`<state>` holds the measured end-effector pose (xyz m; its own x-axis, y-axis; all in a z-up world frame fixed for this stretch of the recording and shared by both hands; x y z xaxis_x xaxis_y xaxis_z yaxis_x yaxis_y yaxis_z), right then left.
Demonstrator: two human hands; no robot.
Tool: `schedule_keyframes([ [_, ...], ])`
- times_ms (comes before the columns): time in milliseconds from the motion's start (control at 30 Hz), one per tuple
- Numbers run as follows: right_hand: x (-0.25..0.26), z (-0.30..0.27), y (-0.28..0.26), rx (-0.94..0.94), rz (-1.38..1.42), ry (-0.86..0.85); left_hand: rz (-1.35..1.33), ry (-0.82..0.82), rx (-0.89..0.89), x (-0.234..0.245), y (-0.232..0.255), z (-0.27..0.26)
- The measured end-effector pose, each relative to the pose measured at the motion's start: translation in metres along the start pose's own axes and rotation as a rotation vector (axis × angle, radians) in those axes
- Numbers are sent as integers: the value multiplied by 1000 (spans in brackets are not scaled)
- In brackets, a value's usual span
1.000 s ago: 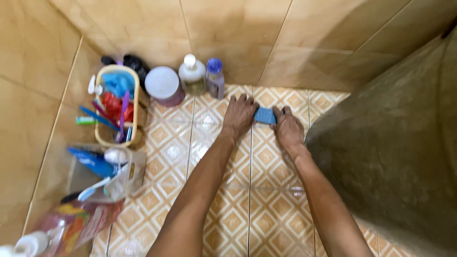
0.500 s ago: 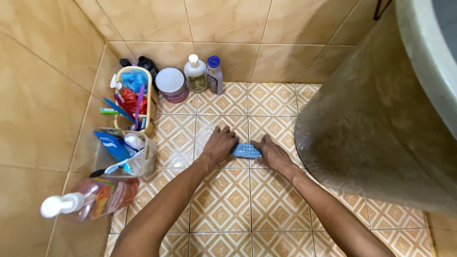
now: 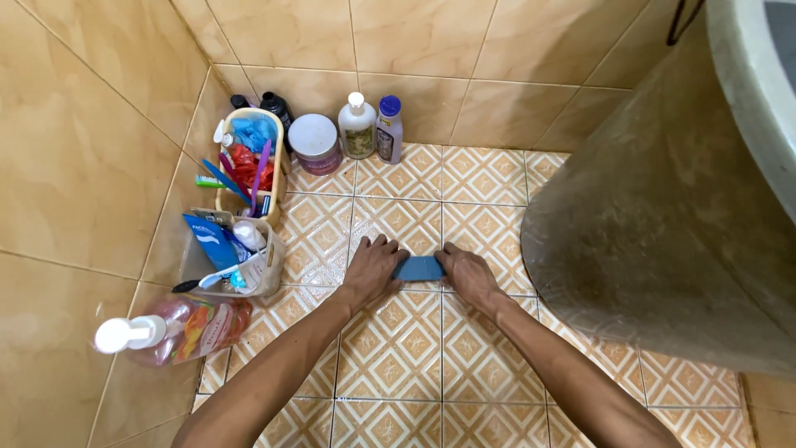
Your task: The person scrubs a tiled bathroom floor with a blue sponge, moving around a large basin and a wall-mounted toiletry caddy. They then use a blue plastic cup to scoop water from the basin and pour it onto the floor to rinse the area.
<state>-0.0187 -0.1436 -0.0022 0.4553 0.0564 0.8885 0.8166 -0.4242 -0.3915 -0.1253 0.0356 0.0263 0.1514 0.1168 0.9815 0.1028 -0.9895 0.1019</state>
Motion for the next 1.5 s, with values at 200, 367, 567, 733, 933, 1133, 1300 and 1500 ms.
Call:
schedule_keyframes([
  [200, 57, 24, 6, -39, -16, 90, -26, 82, 39, -5, -24, 70],
  [367, 64, 87, 64, -125, -72, 175, -27, 184, 138, -1, -37, 128],
  [567, 52, 126, 112, -122, -42, 305, -1, 179, 217, 12, -46, 160],
  [733, 50, 101, 82, -146, -94, 239, -24, 81, 163, -8, -43, 146],
  [933, 32, 12, 16, -59, -68, 108, -5, -12, 17, -1, -15, 61],
  [1133, 17, -73, -55, -46, 158, -19, -181, -309, -87, 12, 11, -10],
  [1300, -5, -55, -21, -47, 90, 12, -37, -222, -110, 12, 6, 0],
  [1500, 43, 5, 8, -115, 16, 74, -72, -62, 34, 3, -13, 57],
])
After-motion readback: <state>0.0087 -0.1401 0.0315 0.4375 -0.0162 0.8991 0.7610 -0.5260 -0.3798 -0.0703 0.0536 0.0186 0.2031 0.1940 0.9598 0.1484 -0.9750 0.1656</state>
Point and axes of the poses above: each hand's wrist, its own z-axis towards the middle knuckle, its own x-axis out of the back of the hand, y = z × x, the point moved 3 cm from there along z, towards the middle knuckle, and after that the axes turned 11 degrees about x, right-handed, at the moved point
